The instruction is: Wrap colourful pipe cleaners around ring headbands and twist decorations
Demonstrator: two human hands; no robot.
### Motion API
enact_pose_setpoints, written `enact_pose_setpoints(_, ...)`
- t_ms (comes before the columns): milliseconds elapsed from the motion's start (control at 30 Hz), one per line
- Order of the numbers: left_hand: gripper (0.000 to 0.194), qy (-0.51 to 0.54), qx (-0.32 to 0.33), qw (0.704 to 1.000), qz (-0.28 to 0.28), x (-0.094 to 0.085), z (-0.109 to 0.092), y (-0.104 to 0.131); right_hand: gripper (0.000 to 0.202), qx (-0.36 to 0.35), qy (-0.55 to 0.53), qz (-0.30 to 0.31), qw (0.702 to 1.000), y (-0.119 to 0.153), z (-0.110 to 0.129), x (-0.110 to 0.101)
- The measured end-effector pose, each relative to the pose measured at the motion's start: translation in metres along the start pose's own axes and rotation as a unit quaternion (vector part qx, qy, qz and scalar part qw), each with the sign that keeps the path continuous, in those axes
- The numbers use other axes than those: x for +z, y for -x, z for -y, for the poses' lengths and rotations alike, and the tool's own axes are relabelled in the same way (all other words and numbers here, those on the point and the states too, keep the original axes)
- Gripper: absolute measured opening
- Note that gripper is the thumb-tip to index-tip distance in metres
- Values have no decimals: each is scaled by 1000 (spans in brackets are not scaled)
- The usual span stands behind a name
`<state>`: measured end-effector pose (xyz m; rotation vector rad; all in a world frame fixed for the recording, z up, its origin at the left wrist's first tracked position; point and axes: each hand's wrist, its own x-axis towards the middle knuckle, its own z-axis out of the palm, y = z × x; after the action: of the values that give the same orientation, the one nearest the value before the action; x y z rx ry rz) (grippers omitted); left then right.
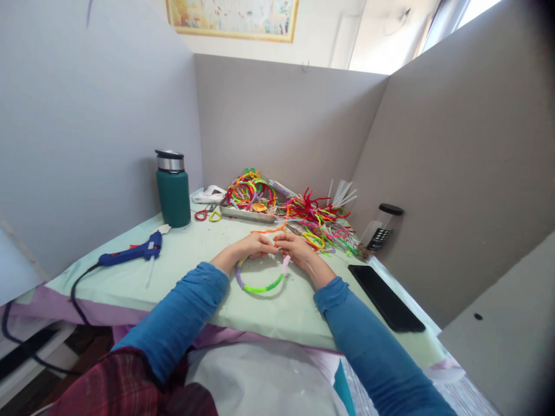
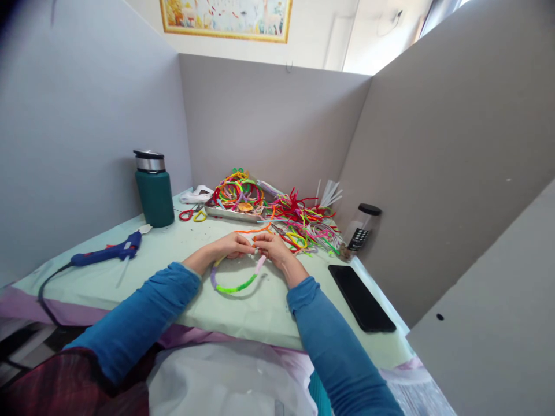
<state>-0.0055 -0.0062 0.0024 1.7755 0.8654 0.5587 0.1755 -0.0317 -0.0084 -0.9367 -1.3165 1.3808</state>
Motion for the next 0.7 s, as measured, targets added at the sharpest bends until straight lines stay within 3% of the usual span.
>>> enact_pose_setpoints(333, 38, 52, 8, 998, 25, 1, -1, 2, 20, -20, 32, -10, 999, 3, 4, 2)
enact_pose_setpoints(700, 40, 49, 8, 998, 36, 1, 3, -1, 17, -144, 107, -53, 982, 0, 1, 4)
